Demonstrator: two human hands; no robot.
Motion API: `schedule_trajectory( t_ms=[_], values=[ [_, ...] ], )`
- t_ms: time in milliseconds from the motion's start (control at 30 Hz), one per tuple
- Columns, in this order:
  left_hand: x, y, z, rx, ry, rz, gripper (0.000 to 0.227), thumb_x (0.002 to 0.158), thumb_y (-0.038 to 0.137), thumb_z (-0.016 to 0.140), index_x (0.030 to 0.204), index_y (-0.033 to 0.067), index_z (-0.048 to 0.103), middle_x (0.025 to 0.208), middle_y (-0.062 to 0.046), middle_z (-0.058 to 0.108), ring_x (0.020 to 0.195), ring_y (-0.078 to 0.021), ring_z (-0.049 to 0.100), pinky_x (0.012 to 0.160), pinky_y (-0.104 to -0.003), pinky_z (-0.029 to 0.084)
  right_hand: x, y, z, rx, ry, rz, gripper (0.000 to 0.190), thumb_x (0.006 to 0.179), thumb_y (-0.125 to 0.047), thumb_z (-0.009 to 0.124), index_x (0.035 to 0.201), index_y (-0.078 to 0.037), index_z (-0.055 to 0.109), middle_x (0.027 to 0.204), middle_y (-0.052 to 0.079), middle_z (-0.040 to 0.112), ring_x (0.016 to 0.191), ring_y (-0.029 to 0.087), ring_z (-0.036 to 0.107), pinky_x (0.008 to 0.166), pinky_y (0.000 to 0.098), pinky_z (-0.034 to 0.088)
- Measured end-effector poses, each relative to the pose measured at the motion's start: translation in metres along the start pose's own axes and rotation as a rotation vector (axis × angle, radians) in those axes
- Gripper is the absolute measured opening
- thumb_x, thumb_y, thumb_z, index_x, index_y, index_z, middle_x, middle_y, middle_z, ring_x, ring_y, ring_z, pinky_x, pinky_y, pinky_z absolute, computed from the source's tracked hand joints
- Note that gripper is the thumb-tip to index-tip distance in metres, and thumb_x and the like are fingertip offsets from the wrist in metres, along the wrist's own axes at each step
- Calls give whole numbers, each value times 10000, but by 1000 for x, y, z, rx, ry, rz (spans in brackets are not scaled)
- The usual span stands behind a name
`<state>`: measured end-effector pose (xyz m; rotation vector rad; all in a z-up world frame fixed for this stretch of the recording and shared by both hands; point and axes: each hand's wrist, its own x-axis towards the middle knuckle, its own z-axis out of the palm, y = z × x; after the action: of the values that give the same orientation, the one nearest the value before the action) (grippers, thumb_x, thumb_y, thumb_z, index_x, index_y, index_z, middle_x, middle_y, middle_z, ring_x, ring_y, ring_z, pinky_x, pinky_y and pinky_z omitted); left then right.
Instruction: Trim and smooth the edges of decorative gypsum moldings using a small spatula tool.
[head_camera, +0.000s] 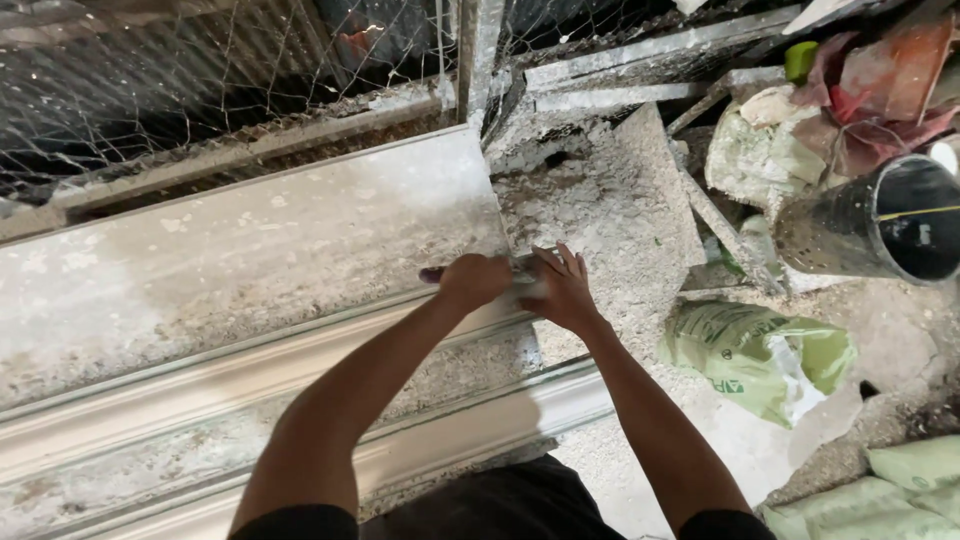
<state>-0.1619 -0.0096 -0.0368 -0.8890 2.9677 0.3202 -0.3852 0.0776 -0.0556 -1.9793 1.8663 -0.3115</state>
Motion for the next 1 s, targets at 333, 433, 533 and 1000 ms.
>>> schedule_trajectory(
  t_ms=[333, 433, 533, 1000],
  values=[
    [6, -9, 21, 237, 194, 84, 104, 895, 102, 601, 818, 162, 636, 709, -5, 659, 615, -251, 728, 545, -413, 569, 8, -1, -4, 21, -90, 108, 859, 686, -600, 829, 1414, -270, 513, 1665, -80, 308, 1563, 387, 140, 1266, 638, 159],
    [20, 4, 28, 202, 253, 81, 100, 883, 79, 589, 810, 142, 618, 678, -15, 643, 588, -264, 718, 520, -416, 562, 6, -8, -7, 20, -135, 158, 910, 680, -629, 833, 1424, -232, 488, 1680, -64, 281, 1572, 371, 120, 1280, 617, 145],
    [3, -6, 20, 224, 279, 80, 83, 874, 85, 609, 806, 132, 611, 661, -24, 642, 582, -270, 717, 518, -415, 563, 7, -7, -2, 7, -125, 162, 932, 661, -653, 827, 1424, -241, 483, 1671, -48, 288, 1565, 372, 135, 1276, 612, 165],
    [16, -13, 60, 305, 648, 78, 65, 827, 157, 609, 777, 198, 606, 647, -8, 585, 518, -238, 675, 496, -423, 559, 4, 11, 5, -61, 191, -129, 977, 591, -647, 909, 1207, 15, 540, 1357, 200, 565, 1500, 340, 370, 1308, 517, 195]
  ],
)
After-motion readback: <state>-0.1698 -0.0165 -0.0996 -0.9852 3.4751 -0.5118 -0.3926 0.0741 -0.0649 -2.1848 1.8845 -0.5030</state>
